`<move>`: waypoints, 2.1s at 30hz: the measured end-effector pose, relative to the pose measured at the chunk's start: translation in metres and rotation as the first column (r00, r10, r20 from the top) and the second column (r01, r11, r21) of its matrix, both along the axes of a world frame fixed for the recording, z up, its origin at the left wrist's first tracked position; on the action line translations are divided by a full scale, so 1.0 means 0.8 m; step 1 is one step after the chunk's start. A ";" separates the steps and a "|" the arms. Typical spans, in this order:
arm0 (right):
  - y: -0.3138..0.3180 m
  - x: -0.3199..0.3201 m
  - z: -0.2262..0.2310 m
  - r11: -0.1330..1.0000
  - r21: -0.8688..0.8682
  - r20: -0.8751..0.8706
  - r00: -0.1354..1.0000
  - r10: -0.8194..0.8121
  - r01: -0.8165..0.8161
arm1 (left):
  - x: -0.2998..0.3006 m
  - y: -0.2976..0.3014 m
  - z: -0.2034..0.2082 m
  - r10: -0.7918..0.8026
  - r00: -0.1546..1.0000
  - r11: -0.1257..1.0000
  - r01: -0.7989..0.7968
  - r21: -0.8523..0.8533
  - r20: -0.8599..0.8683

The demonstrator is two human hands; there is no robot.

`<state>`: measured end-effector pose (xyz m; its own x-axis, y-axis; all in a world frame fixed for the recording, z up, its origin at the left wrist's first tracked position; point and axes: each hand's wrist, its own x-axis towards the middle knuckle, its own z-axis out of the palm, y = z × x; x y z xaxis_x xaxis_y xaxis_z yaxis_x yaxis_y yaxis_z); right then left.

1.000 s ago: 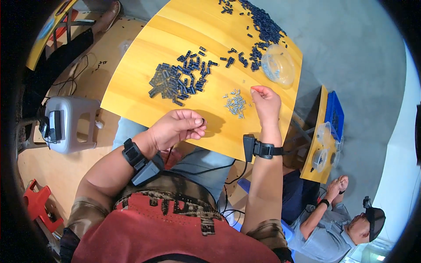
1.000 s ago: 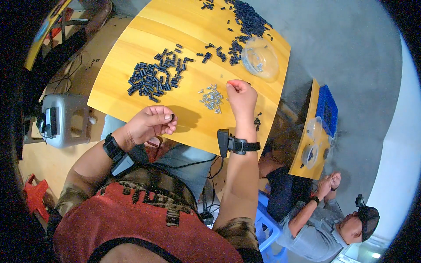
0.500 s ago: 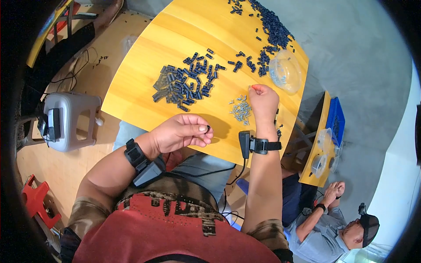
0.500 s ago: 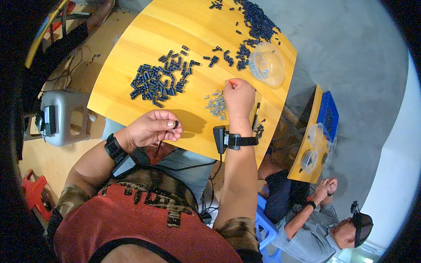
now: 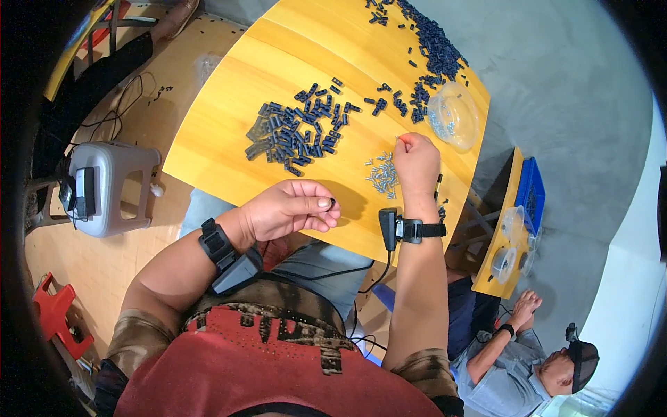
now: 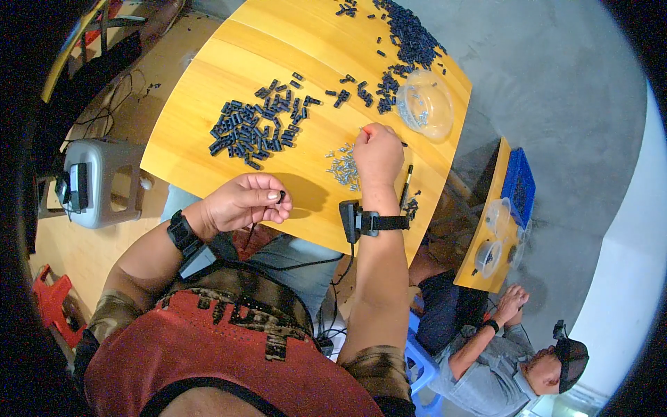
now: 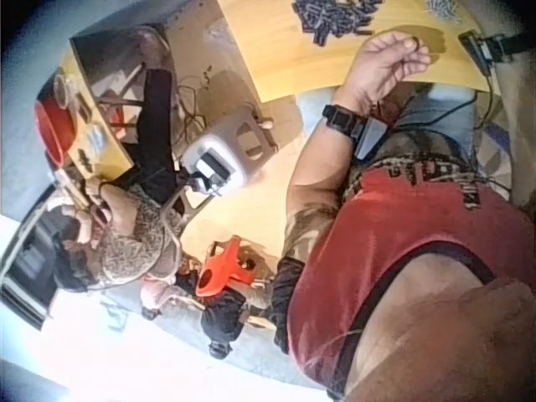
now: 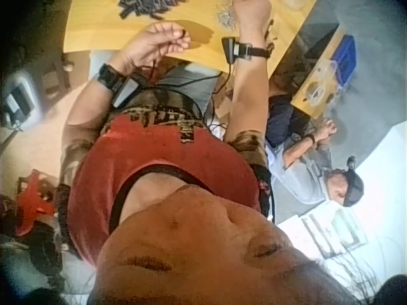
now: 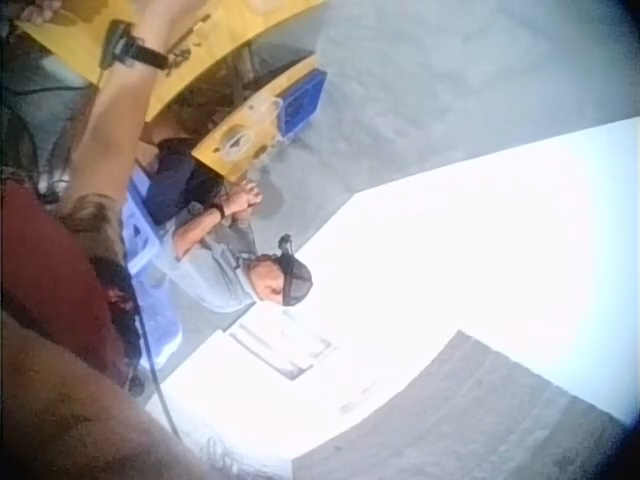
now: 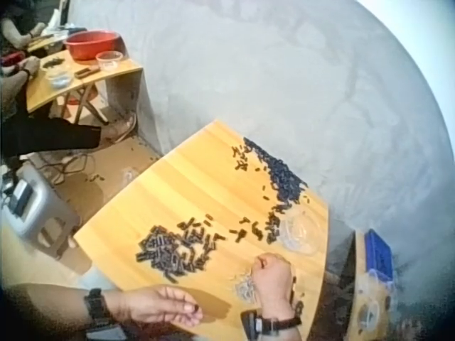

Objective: The person is assembling small black cylindrical components by inserting silver pins into them manually.

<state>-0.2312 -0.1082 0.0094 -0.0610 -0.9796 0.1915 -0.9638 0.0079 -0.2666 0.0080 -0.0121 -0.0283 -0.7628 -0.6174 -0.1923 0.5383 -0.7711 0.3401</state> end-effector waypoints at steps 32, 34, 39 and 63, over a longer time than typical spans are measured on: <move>0.189 0.073 0.071 0.909 0.061 0.379 0.852 0.360 -0.412 | -0.017 0.050 0.035 0.221 0.899 0.959 -0.128 -0.255 0.379; 0.193 0.072 0.066 0.931 0.102 0.595 0.772 0.225 -0.350 | -0.015 0.053 0.042 0.211 0.885 0.975 -0.157 -0.159 0.415; 0.204 0.063 0.039 0.934 0.127 0.882 0.469 0.048 -0.335 | -0.014 0.061 0.046 0.207 0.910 0.977 -0.176 -0.119 0.359; 0.212 0.054 0.063 0.942 -0.053 0.788 0.566 0.244 -0.332 | -0.007 0.077 0.048 0.126 0.911 0.974 -0.040 -0.222 0.392</move>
